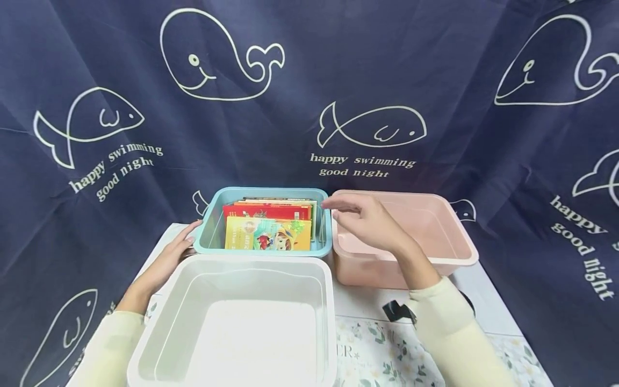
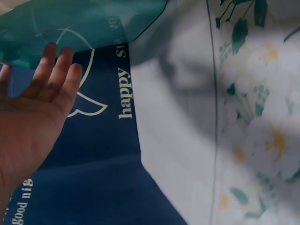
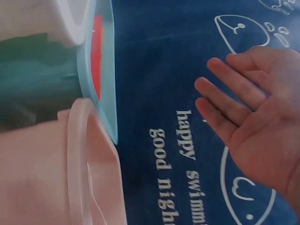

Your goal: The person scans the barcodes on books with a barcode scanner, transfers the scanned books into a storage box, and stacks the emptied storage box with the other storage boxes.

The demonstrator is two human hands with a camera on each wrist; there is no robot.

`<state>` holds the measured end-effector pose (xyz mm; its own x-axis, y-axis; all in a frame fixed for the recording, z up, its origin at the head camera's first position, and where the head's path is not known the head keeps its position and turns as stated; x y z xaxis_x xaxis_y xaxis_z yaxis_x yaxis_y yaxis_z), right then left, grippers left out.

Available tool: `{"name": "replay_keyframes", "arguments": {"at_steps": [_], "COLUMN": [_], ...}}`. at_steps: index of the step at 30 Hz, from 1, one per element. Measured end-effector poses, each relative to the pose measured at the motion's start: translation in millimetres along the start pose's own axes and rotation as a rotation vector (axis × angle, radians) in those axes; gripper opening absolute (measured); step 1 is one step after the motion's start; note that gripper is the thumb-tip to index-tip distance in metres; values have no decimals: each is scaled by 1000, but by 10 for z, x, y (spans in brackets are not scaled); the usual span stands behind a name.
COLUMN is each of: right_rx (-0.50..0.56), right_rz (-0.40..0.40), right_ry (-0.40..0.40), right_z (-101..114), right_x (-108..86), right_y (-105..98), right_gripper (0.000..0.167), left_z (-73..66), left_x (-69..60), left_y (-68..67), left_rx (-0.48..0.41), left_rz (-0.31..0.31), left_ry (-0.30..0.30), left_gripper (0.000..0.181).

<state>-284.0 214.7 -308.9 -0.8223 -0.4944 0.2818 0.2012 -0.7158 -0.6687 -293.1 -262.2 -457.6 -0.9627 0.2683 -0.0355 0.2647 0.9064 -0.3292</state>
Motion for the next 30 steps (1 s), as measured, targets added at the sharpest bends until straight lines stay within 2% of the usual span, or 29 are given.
{"name": "replay_keyframes", "arguments": {"at_steps": [6, 10, 13, 16, 18, 20, 23, 27, 30], "right_rx": [-178, -233, -231, -178, -130, -82, 9, 251, 422], "right_rz": [-33, -83, -108, -85, -57, -19, 30, 121, 161], "right_ry": [15, -5, -15, 41, 76, 96, 100, 149, 193], "right_z": [127, 125, 30, -107, -185, -221, -241, -244, -236], "right_x": [-383, -534, -591, -674, -750, -842, -969, -1102, -1197], "right_y": [-109, -164, -160, -79, 25, 161, 383, 646, 789], "right_gripper": [34, 34, 33, 31, 30, 29, 31, 38, 46], "left_z": [-253, -414, -500, -564, -609, -626, -600, -501, -428], "left_x": [-6, -4, -60, -194, -302, -432, -631, -880, -1022], "left_y": [-89, -85, -72, -94, -110, -111, -79, -29, -5], "left_rx": [241, 380, 482, 571, 605, 597, 503, 333, 212], "left_rz": [31, 39, 13, -3, 19, 55, 105, 123, 124], "left_ry": [-27, -43, -50, -49, -65, -76, -107, -138, -164], "left_gripper": [58, 60, 60, 59, 60, 59, 60, 61, 65]}}
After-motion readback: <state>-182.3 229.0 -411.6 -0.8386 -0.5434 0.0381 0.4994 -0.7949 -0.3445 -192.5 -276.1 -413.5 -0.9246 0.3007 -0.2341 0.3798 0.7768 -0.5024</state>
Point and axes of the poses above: each hand's wrist, its own x-axis towards the middle knuckle, its own y-axis out of the palm, z = x × y, the point moved 1 cm from there along x, towards the middle knuckle, and after that the axes turned 2 degrees about z, right-handed, at the moved point
